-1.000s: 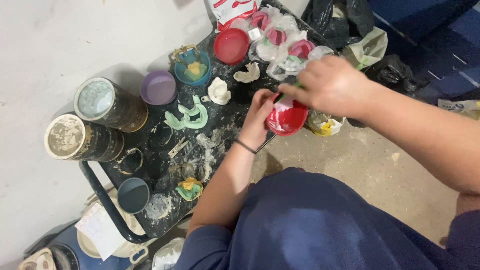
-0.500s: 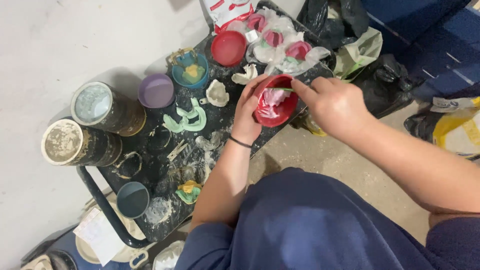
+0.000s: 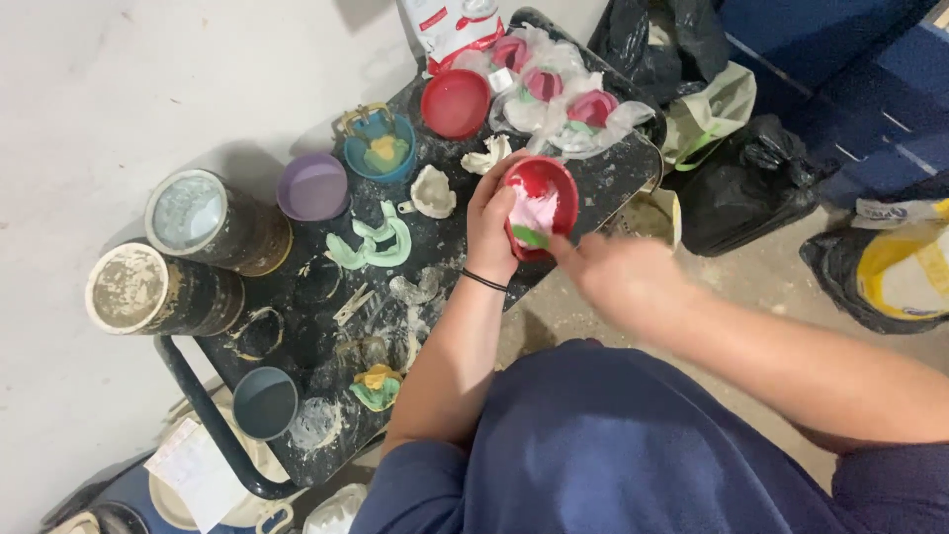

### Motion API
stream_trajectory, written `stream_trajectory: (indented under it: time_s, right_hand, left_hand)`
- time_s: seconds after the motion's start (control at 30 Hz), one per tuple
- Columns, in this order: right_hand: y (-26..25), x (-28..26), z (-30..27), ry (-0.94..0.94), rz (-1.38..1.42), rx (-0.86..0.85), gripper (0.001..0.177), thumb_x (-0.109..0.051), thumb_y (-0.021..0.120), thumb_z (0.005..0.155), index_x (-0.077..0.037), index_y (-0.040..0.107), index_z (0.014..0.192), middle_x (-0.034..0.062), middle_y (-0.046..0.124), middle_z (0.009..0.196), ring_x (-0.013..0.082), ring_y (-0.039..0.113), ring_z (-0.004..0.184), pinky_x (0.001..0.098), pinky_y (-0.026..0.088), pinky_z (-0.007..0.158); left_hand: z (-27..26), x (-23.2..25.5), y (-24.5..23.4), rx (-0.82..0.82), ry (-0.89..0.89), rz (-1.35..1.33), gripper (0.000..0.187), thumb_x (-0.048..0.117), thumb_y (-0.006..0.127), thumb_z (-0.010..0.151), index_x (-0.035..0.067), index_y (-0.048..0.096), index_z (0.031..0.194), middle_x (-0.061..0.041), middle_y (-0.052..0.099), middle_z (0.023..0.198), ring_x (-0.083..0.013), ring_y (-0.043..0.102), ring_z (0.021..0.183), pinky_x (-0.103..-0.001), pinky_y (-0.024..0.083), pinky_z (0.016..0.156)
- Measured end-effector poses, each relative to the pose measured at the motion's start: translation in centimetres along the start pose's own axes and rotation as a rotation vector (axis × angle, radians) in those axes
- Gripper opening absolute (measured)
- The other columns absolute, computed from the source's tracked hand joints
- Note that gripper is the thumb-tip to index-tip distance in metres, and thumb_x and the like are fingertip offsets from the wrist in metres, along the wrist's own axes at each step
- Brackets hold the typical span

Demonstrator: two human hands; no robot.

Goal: Mixing dental impression powder with liquid in a bowl and applying the resulting paste to a dental model using a spatula.

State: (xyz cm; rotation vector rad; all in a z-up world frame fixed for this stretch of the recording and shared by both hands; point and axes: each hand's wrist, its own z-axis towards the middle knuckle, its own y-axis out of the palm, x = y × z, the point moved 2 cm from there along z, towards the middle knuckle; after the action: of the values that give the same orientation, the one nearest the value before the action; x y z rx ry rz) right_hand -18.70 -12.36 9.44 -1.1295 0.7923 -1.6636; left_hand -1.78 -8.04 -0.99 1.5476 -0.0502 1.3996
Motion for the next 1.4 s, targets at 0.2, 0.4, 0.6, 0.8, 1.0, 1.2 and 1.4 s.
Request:
stream_trajectory:
  time_s: [0.2, 0.4, 0.6, 0.8, 1.0, 1.2, 1.4]
  right_hand:
    - [1.5, 1.0, 0.5, 0.087, -0.033, 0.006, 0.02, -0.017, 0.063, 0.098, -0.018, 0.072, 0.116, -0.0006, 0.062, 0.07, 0.0182, 0.065, 0.054, 0.0357, 0.051, 0.047]
    - [0.5, 1.9, 0.4, 0.082, -0.074, 0.022, 0.03, -0.013, 0.058, 0.097, -0.017, 0.071, 0.124, -0.0041, 0.052, 0.067, 0.0132, 0.059, 0.047, 0.0298, 0.048, 0.043]
    - [1.6, 2.3, 0.4, 0.073, 0.124, -0.05, 0.02, -0.017, 0.058, 0.097, -0.019, 0.073, 0.11, -0.0021, 0.058, 0.064, 0.0173, 0.063, 0.052, 0.0354, 0.049, 0.046]
    - [0.1, 2.8, 0.5, 0.026, 0.152, -0.045, 0.023, -0.013, 0.063, 0.093, -0.012, 0.075, 0.112, 0.004, 0.06, 0.065, 0.0228, 0.063, 0.049, 0.0392, 0.048, 0.043]
    - [-0.4, 4.6, 0.7, -0.011, 0.054, 0.042, 0.024, -0.016, 0.067, 0.089, -0.018, 0.077, 0.11, -0.0003, 0.056, 0.064, 0.0172, 0.062, 0.05, 0.0343, 0.049, 0.046]
    - [4.3, 7.7, 0.5, 0.158, 0.002, 0.038, 0.03, -0.026, 0.064, 0.102, -0.024, 0.075, 0.13, 0.0022, 0.065, 0.073, 0.0223, 0.07, 0.065, 0.0361, 0.056, 0.056]
    - [8.5, -0.9, -3.2, 0.511, 0.732, -0.407, 0.037, -0.031, 0.058, 0.103, -0.014, 0.062, 0.135, 0.0269, 0.075, 0.085, 0.0489, 0.074, 0.084, 0.0626, 0.057, 0.075]
  left_hand:
    - [0.2, 0.0, 0.5, 0.047, 0.001, -0.005, 0.04, 0.024, 0.072, 0.093, 0.008, 0.071, 0.13, -0.012, 0.07, 0.13, -0.0225, 0.066, 0.117, -0.041, 0.054, 0.102]
    - [-1.2, 0.0, 0.3, 0.054, 0.039, 0.144, 0.047, 0.032, 0.077, 0.089, 0.011, 0.073, 0.131, -0.013, 0.069, 0.136, -0.0215, 0.062, 0.125, -0.042, 0.049, 0.109]
    - [-0.7, 0.7, 0.3, 0.059, 0.021, 0.159, 0.045, 0.027, 0.075, 0.089, 0.01, 0.072, 0.131, -0.015, 0.068, 0.137, -0.0237, 0.063, 0.123, -0.043, 0.051, 0.106]
    - [-0.6, 0.7, 0.3, 0.063, -0.002, 0.098, 0.054, 0.033, 0.081, 0.086, 0.008, 0.071, 0.132, -0.015, 0.069, 0.136, -0.024, 0.065, 0.118, -0.043, 0.055, 0.102]
    - [-0.4, 1.2, 1.2, 0.041, 0.028, 0.078, 0.054, 0.035, 0.082, 0.087, 0.007, 0.07, 0.132, -0.014, 0.069, 0.134, -0.0235, 0.066, 0.116, -0.042, 0.057, 0.101]
    - [-1.1, 1.2, 1.4, 0.028, 0.079, -0.011, 0.058, 0.031, 0.084, 0.084, 0.005, 0.07, 0.134, -0.017, 0.071, 0.128, -0.0241, 0.07, 0.113, -0.039, 0.06, 0.097]
    - [-1.9, -1.1, -1.5, 0.154, 0.241, -0.061, 0.059, 0.035, 0.081, 0.082, 0.002, 0.068, 0.129, -0.018, 0.072, 0.125, -0.0291, 0.071, 0.113, -0.043, 0.061, 0.097]
